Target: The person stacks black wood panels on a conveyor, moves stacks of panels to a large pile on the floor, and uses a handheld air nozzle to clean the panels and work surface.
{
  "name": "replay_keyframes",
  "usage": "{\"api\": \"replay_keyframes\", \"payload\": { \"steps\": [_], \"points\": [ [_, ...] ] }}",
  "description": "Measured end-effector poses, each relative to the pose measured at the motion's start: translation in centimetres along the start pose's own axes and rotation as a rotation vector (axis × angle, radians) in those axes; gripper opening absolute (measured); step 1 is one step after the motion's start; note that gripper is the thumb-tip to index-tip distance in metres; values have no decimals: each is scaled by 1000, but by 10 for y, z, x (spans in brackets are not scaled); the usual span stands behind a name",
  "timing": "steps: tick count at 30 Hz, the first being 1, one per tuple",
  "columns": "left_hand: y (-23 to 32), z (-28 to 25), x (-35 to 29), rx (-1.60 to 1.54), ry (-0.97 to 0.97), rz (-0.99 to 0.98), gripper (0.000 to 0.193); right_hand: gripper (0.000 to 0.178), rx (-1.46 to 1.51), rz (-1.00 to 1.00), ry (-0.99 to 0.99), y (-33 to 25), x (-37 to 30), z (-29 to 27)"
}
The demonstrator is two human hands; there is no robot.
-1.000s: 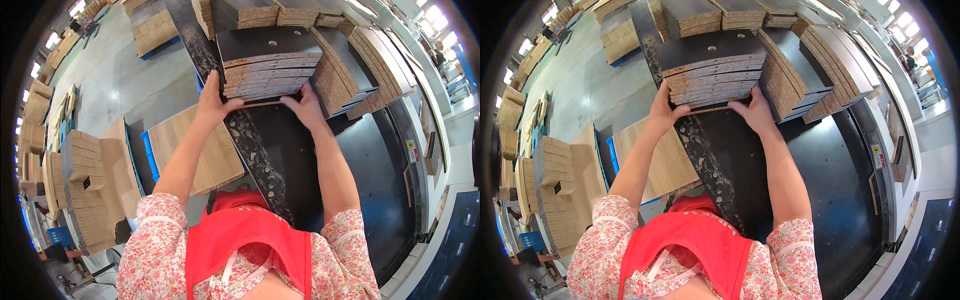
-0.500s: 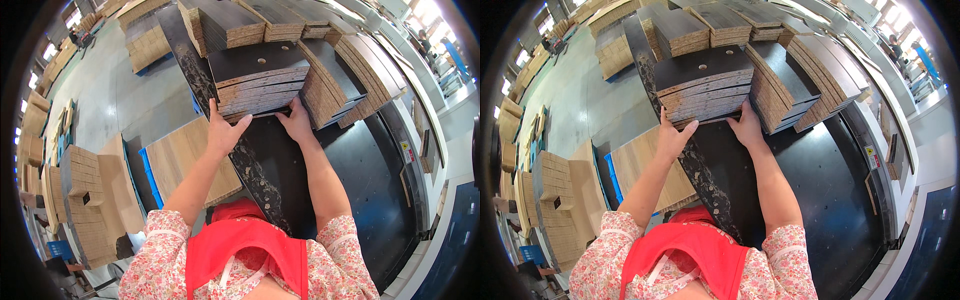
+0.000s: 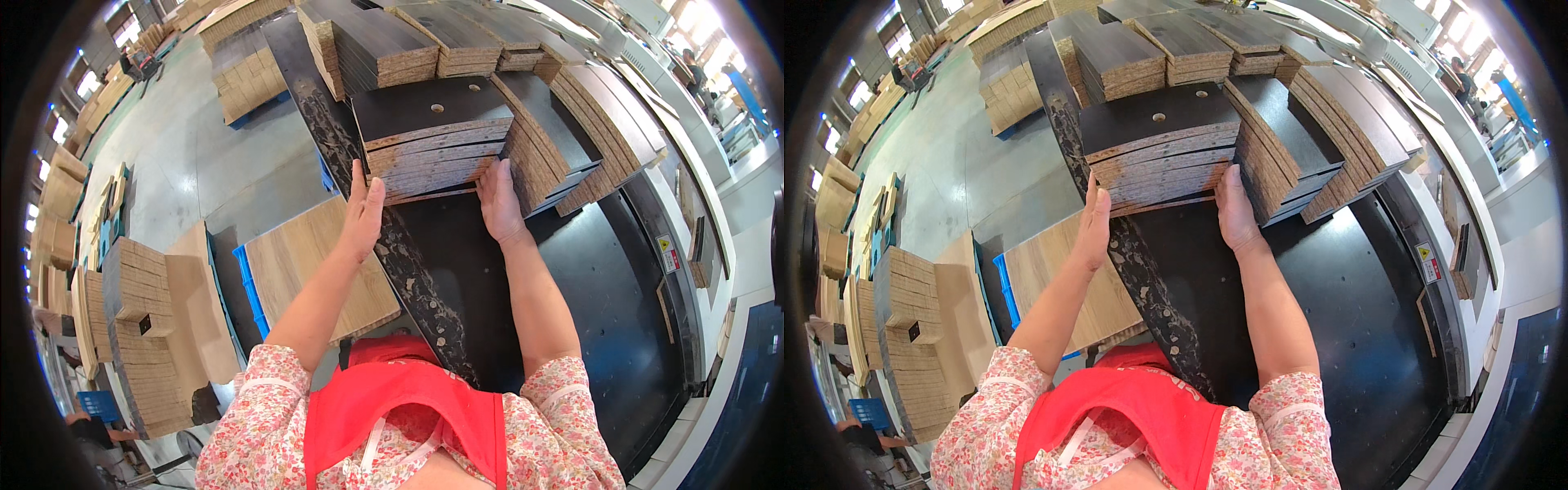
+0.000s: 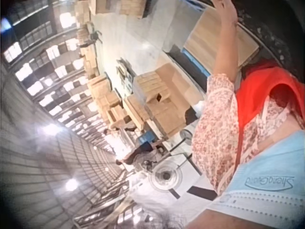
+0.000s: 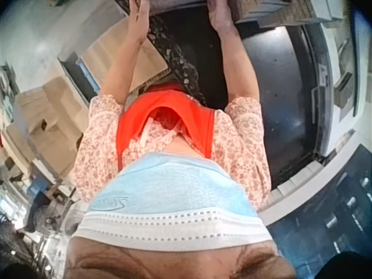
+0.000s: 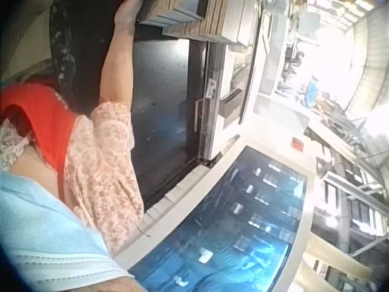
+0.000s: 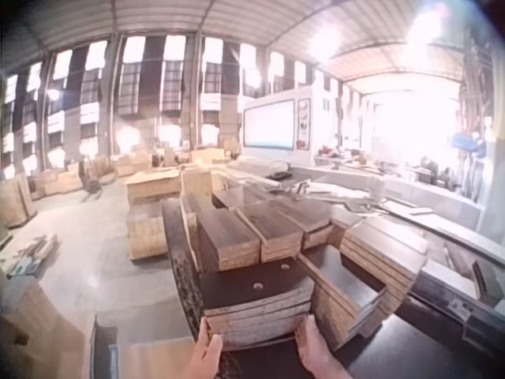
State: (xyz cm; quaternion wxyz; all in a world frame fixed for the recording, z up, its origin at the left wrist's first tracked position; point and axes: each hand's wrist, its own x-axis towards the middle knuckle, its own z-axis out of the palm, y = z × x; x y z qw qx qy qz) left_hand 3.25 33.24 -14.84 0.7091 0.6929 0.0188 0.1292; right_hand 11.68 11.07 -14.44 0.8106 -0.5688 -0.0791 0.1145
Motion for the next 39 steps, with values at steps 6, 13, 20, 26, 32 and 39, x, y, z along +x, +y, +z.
{"api": "replay_keyframes", "payload": {
  "steps": [6, 13, 20, 26, 32, 39],
  "points": [
    [-30, -40, 13, -66, 57, -43, 72, 83, -122, -24, 109, -3, 11, -19],
    [-25, -6, -28, 121, 135, 90, 58, 28, -943, -290, -15, -67, -97, -59],
    [-27, 22, -68, 460, 131, 188, 57, 23, -1838, -128, 1094, -111, -231, -292],
    [-27, 57, -68, 833, 162, 243, 59, 32, -1991, 372, 1210, -114, -297, -411],
    [-41, 46, -62, 1132, 186, 369, 40, 15, -2043, -270, 880, -120, -298, -371],
    [-28, 61, -74, 1163, 179, 331, 41, 13, -1712, -687, 110, -70, -244, -211]
  ]
}}
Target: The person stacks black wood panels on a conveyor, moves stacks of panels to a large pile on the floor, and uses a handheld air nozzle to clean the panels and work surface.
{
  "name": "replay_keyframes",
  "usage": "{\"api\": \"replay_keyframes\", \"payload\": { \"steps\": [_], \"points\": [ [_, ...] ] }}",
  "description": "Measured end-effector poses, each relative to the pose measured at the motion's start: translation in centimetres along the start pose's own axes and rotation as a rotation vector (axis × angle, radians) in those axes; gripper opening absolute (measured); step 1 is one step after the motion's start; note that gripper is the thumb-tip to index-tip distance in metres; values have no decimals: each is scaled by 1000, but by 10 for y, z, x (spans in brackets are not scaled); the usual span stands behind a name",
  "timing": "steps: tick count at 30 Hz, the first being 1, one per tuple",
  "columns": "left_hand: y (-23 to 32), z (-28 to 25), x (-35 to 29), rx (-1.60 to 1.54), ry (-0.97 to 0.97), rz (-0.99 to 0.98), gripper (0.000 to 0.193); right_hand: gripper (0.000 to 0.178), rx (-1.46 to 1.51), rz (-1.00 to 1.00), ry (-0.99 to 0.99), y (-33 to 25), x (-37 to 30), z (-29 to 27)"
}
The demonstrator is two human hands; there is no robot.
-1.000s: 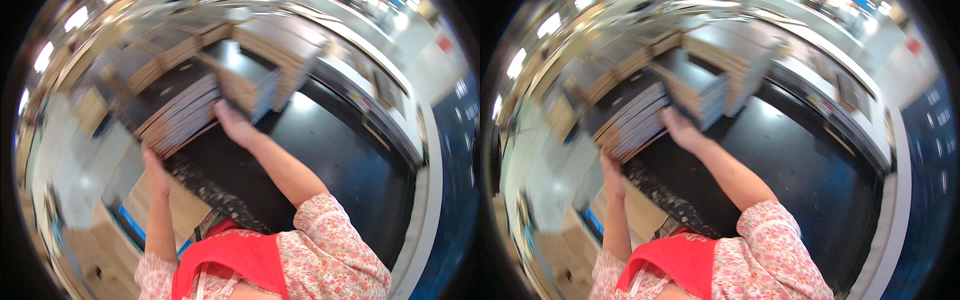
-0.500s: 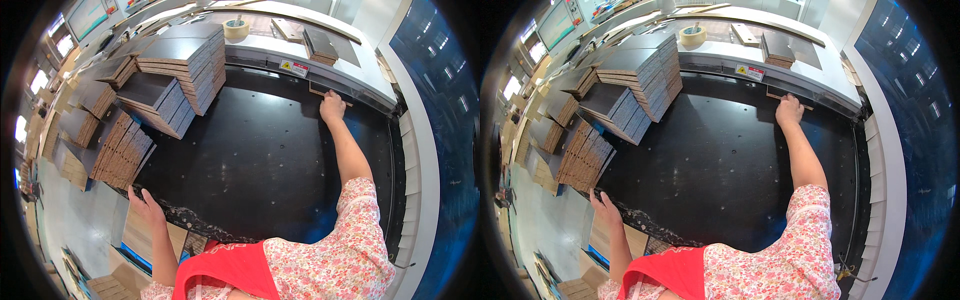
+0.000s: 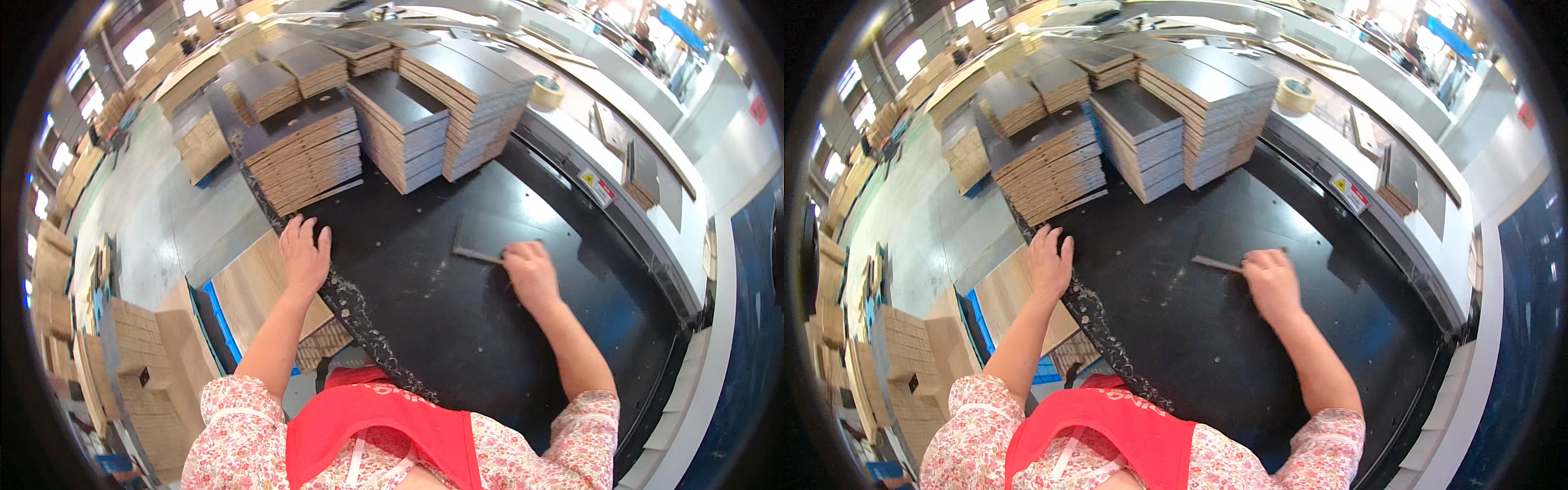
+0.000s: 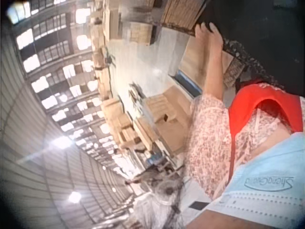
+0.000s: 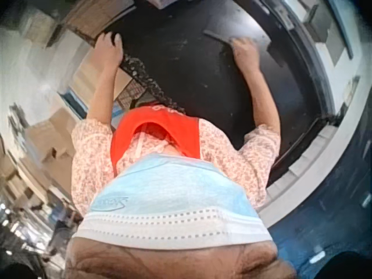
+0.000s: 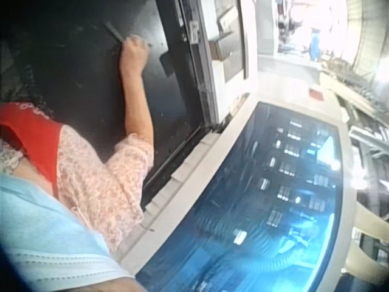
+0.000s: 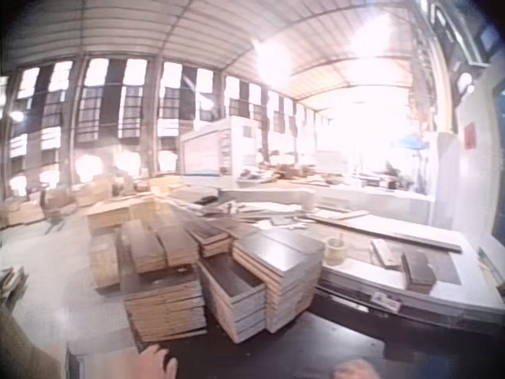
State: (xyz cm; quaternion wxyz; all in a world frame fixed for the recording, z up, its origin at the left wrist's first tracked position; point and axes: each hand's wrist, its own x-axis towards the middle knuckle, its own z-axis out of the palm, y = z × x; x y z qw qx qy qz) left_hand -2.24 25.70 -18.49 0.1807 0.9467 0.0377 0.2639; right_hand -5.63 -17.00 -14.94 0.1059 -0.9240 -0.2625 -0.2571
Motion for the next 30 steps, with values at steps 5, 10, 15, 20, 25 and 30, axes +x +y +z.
{"api": "replay_keyframes", "payload": {
  "steps": [5, 10, 15, 20, 25, 30],
  "points": [
    [4, -2, -2, 19, 9, -2, 41, 19, 118, -88, -124, -63, 62, 24],
    [15, -10, -1, 50, -13, -31, 42, 44, 52, -147, 132, -87, 151, 7],
    [16, -12, 0, 28, 34, 7, 41, 55, -265, 170, 73, -90, 257, 1],
    [14, -13, 1, -7, 58, 16, 43, 52, -299, 344, -392, -101, 299, -20],
    [11, -17, -1, -38, 84, 7, 45, 37, -224, 183, -347, -92, 315, -38],
    [14, -12, -1, -41, 78, 25, 48, 16, -514, -18, -20, -72, 303, -51]
  ]
}}
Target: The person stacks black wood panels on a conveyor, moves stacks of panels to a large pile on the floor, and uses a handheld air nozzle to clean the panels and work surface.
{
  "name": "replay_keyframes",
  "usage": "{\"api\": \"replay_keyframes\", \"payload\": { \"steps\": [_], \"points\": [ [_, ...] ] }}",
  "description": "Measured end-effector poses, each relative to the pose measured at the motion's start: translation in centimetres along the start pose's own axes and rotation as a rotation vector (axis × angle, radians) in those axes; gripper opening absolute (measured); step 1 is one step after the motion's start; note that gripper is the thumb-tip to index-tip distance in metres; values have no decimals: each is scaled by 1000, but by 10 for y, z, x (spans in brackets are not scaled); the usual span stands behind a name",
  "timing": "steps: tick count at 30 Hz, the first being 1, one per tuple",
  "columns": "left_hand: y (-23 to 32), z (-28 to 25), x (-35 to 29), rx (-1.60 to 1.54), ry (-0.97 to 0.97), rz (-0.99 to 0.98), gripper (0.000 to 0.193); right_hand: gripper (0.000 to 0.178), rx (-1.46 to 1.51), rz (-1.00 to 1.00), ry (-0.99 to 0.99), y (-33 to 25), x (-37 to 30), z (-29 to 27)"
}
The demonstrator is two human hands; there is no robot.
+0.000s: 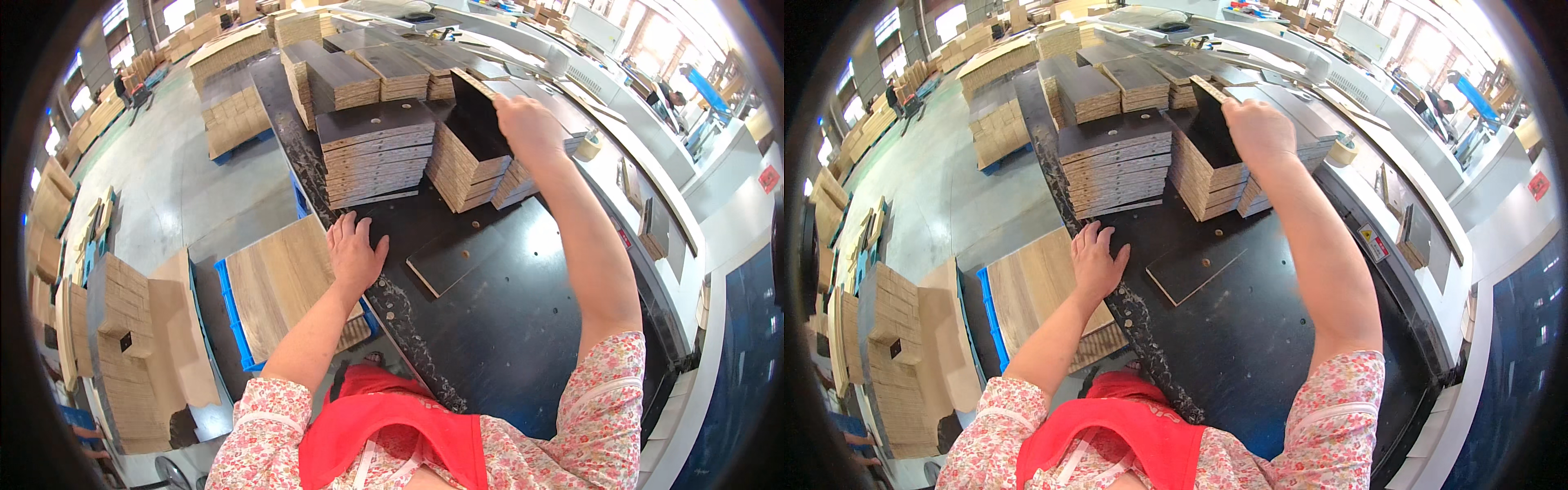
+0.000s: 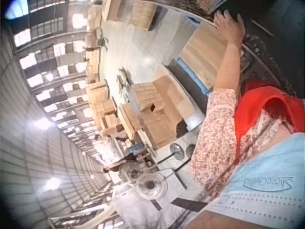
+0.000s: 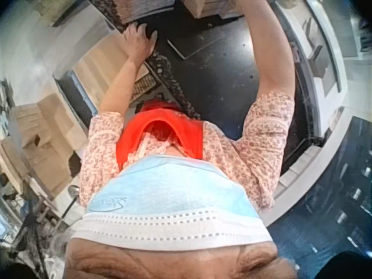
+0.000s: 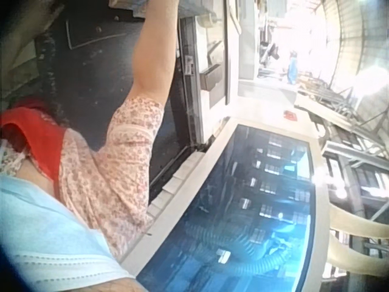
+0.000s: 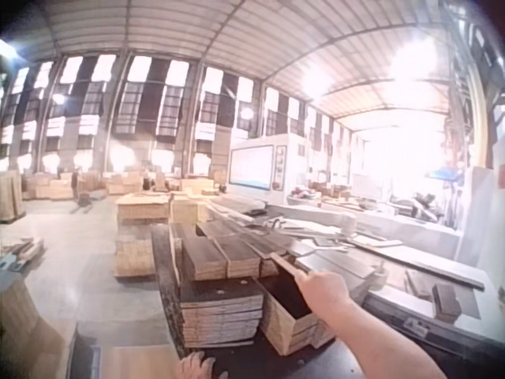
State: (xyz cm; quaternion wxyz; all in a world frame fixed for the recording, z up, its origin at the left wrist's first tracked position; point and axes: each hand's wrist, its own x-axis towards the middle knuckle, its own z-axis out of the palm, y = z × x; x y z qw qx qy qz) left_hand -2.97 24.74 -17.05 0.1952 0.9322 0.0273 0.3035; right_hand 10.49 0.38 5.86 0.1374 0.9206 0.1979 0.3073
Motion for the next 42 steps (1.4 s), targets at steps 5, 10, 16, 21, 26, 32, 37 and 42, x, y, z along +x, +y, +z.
{"api": "replay_keyframes", "payload": {
  "steps": [5, 10, 16, 21, 26, 32, 37, 42],
  "points": [
    [-1, 6, 0, 13, -1, 18, 48, 20, 719, 262, 219, 68, -101, -28],
    [-3, 13, 2, 88, -50, 52, 48, 23, 1184, 1031, 52, 110, -278, -40],
    [-13, 7, 5, 181, -155, 37, 51, 29, 1291, 1441, -4, 83, -430, -36],
    [-26, 20, 11, 274, -251, -23, 56, 25, 193, 703, -281, 86, -481, -31],
    [11, 22, 4, 405, -374, -129, 62, 22, 116, 368, -248, 104, -487, -7],
    [15, 18, 4, 397, -322, -135, 58, 13, -87, 524, -268, 164, -511, 22],
    [9, 18, 6, 414, -327, -142, 55, 15, -405, 786, -492, 237, -550, 24],
    [10, 14, 6, 391, -324, -103, 54, 18, -419, 956, -511, 302, -605, 40]
  ]
}}
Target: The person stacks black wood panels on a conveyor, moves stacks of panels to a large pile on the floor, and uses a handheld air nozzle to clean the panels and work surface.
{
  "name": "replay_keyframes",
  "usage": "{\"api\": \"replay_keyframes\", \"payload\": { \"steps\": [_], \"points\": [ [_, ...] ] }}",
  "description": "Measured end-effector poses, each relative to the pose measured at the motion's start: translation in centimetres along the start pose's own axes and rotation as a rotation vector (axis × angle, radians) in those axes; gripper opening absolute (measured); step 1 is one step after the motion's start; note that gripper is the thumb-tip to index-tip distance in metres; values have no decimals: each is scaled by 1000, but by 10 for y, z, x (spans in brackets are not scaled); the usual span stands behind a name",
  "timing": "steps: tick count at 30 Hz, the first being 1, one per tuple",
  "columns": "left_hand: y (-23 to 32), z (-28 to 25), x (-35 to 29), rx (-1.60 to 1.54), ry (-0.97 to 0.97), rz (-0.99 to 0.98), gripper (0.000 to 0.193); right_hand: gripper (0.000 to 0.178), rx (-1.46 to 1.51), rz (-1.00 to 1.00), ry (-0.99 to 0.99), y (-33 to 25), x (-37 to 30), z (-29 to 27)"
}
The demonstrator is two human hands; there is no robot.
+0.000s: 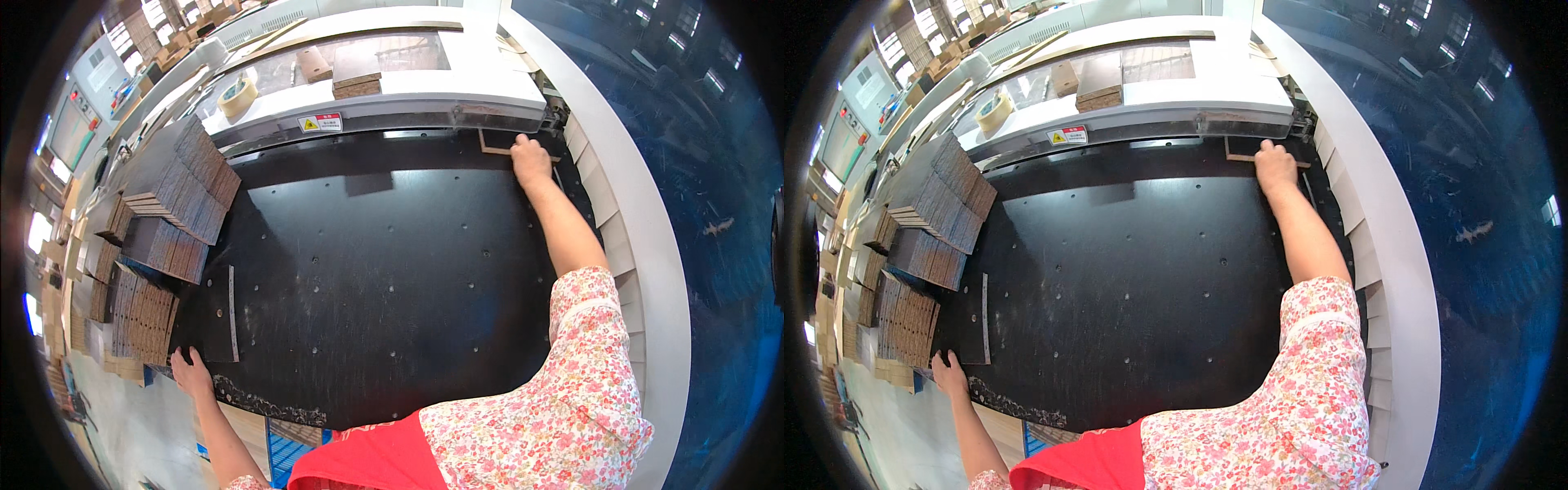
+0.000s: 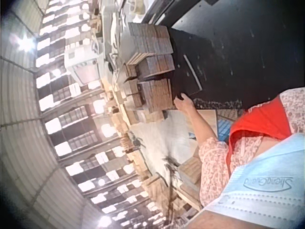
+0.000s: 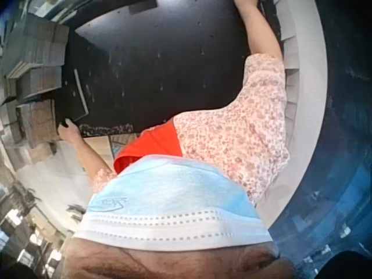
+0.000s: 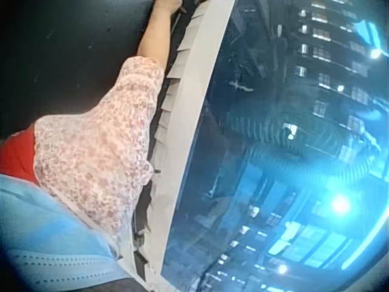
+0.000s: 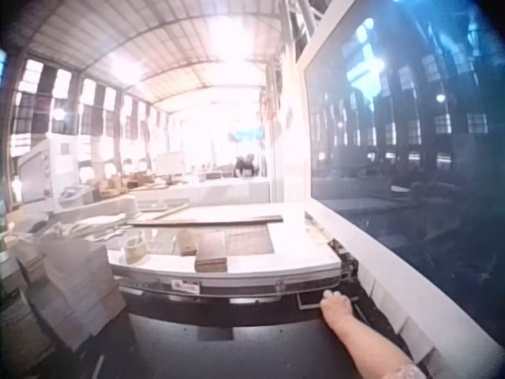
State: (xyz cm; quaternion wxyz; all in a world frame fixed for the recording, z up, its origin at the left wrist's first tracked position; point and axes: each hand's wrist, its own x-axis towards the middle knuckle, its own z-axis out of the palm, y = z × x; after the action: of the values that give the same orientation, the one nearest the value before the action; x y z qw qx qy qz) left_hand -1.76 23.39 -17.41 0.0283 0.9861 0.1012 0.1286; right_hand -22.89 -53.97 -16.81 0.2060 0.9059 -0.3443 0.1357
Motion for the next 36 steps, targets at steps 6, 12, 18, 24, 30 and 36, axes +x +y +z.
{"api": "replay_keyframes", "payload": {
  "steps": [6, 12, 18, 24, 30, 36],
  "points": [
    [-20, 12, 7, -19, 57, 62, 53, 30, 301, 321, -82, 31, 19, 18],
    [-15, 13, 7, -31, 76, 75, 54, 39, 180, 314, -139, 28, 2, 11],
    [-2, 3, 1, 1, 34, 19, 53, 74, 220, 586, -363, -41, 9, -46],
    [2, -3, -1, 5, -23, 16, 56, 63, 287, 734, -387, -50, 26, -24],
    [-7, 6, 1, -13, 35, 75, 58, 60, 267, 747, -399, -52, 29, -23],
    [-11, 5, 0, -95, 84, 144, 53, 58, 195, 678, -393, -63, 27, -59]
  ]
}}
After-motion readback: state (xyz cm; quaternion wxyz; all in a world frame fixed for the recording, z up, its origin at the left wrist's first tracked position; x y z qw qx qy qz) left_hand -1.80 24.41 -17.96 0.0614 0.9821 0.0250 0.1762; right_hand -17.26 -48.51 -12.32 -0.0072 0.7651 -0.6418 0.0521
